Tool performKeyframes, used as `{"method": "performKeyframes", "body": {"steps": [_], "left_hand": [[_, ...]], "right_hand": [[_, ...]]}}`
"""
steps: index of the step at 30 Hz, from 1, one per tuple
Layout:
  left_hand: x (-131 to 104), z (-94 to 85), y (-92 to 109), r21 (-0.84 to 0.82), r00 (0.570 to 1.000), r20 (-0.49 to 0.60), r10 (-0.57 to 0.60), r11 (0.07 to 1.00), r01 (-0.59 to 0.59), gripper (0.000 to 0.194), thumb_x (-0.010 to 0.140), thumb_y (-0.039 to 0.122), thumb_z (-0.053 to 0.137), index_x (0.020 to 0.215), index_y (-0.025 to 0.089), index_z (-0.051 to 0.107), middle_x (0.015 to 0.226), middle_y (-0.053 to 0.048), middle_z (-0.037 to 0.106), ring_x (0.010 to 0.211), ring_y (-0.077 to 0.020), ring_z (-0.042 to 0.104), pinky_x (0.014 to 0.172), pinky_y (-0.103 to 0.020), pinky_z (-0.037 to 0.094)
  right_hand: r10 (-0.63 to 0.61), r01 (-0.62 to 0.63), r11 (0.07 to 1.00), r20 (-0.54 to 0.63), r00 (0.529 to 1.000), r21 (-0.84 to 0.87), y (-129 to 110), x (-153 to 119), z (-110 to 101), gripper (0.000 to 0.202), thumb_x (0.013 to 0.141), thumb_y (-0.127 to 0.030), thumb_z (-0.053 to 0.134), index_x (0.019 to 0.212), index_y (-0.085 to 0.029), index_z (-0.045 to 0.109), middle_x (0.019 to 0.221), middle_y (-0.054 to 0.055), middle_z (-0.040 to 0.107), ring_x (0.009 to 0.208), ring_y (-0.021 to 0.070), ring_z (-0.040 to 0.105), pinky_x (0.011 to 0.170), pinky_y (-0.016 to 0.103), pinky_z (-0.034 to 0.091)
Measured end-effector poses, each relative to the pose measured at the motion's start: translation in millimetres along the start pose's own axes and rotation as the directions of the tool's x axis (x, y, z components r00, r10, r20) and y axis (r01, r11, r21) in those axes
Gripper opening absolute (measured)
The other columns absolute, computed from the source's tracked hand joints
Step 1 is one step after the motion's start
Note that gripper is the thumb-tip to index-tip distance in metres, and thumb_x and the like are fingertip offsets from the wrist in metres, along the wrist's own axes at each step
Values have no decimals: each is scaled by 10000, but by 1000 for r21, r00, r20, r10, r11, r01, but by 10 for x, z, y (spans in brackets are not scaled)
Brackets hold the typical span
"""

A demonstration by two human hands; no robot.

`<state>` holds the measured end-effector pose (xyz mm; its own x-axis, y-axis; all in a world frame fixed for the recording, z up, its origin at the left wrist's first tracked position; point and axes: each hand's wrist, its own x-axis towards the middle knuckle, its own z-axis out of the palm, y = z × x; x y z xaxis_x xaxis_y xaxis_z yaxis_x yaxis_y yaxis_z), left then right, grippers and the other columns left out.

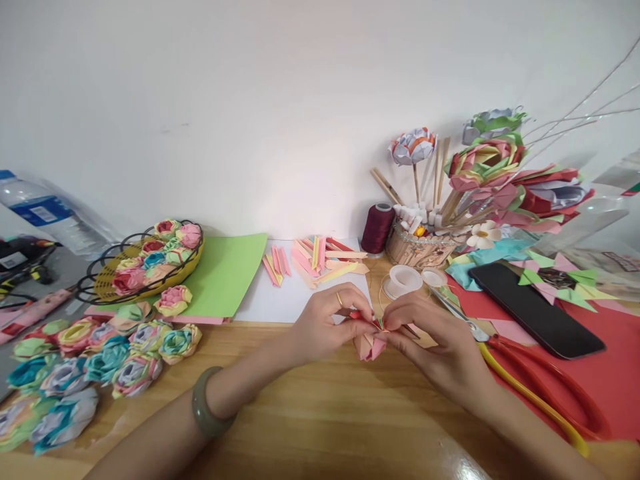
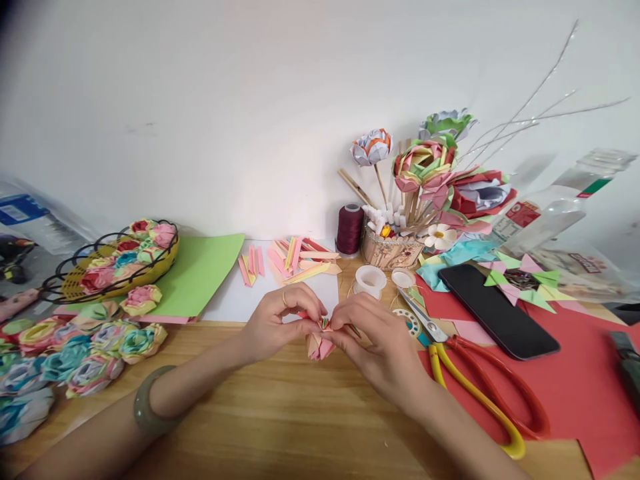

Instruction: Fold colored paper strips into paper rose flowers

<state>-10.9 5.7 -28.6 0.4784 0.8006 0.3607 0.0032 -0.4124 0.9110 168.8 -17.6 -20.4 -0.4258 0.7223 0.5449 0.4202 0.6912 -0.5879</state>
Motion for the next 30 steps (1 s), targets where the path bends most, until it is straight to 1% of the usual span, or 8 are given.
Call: {"method": "performKeyframes", "body": {"steps": [2, 5, 9, 11, 14, 19, 24, 30], "left_hand": [[12, -21, 43, -49, 992, 64, -108, 993, 111, 112, 711, 242, 615, 677, 152, 557, 742, -26, 558, 713, -114, 531, 668, -246, 439], [29, -49, 88, -113, 959, 142, -246, 958, 263, 125, 694, 242, 625, 679, 145, 547, 728, -7, 548, 695, -100, 516, 686, -241, 411], [40, -62, 67, -230, 895, 237, -378, 873, 430, 170, 665, 257, 649, 717, 142, 535, 714, 12, 532, 613, -74, 477, 612, -227, 383], [39, -55, 36, -282, 878, 268, -397, 838, 466, 175, 644, 235, 665, 713, 138, 537, 717, 11, 539, 632, -77, 487, 624, -228, 387], [35, -35, 0, -327, 882, 245, -403, 822, 467, 169, 622, 211, 681, 672, 130, 541, 686, 15, 543, 642, -76, 494, 638, -221, 388], [39, -27, -8, -357, 876, 186, -445, 800, 482, 195, 630, 250, 687, 649, 120, 543, 639, 12, 555, 608, -77, 515, 621, -225, 402], [60, -27, 12, -364, 834, 209, -511, 751, 551, 214, 562, 212, 729, 679, 116, 577, 653, 8, 588, 608, -80, 540, 620, -226, 425], [59, -1, 32, -423, 787, 219, -577, 671, 609, 275, 491, 259, 770, 644, 110, 597, 610, 7, 600, 579, -98, 565, 606, -251, 460]], "right_hand": [[90, -97, 990, 75, 993, 101, 0, 0, 6, 107, 809, -196, 555, 718, -206, 500, 705, 8, 569, 671, 138, 543, 606, 261, 438], [240, -272, 933, 158, 958, 233, -3, -19, 28, 152, 809, -264, 557, 694, -197, 484, 688, -2, 538, 640, 128, 518, 578, 251, 422], [367, -454, 768, 271, 890, 452, -4, -27, 50, 177, 790, -303, 578, 696, -184, 486, 677, -23, 522, 618, 106, 509, 569, 234, 417], [420, -536, 665, 332, 845, 520, -4, -8, 43, 189, 752, -310, 621, 701, -178, 496, 676, -29, 532, 607, 98, 515, 557, 226, 413], [466, -625, 562, 416, 781, 542, -6, 32, 11, 202, 711, -314, 662, 708, -168, 523, 660, -28, 557, 600, 101, 537, 563, 231, 417], [489, -696, 488, 496, 718, 527, 8, 73, -30, 212, 718, -343, 649, 743, -155, 554, 681, 3, 611, 635, 129, 578, 630, 273, 437], [518, -696, 489, 467, 717, 525, 64, 55, -1, 235, 705, -368, 655, 738, -149, 578, 692, -5, 599, 650, 116, 559, 635, 249, 427], [502, -717, 462, 512, 697, 522, 88, 52, -2, 255, 690, -385, 663, 747, -145, 597, 691, 2, 615, 619, 116, 565, 609, 250, 435]]}}
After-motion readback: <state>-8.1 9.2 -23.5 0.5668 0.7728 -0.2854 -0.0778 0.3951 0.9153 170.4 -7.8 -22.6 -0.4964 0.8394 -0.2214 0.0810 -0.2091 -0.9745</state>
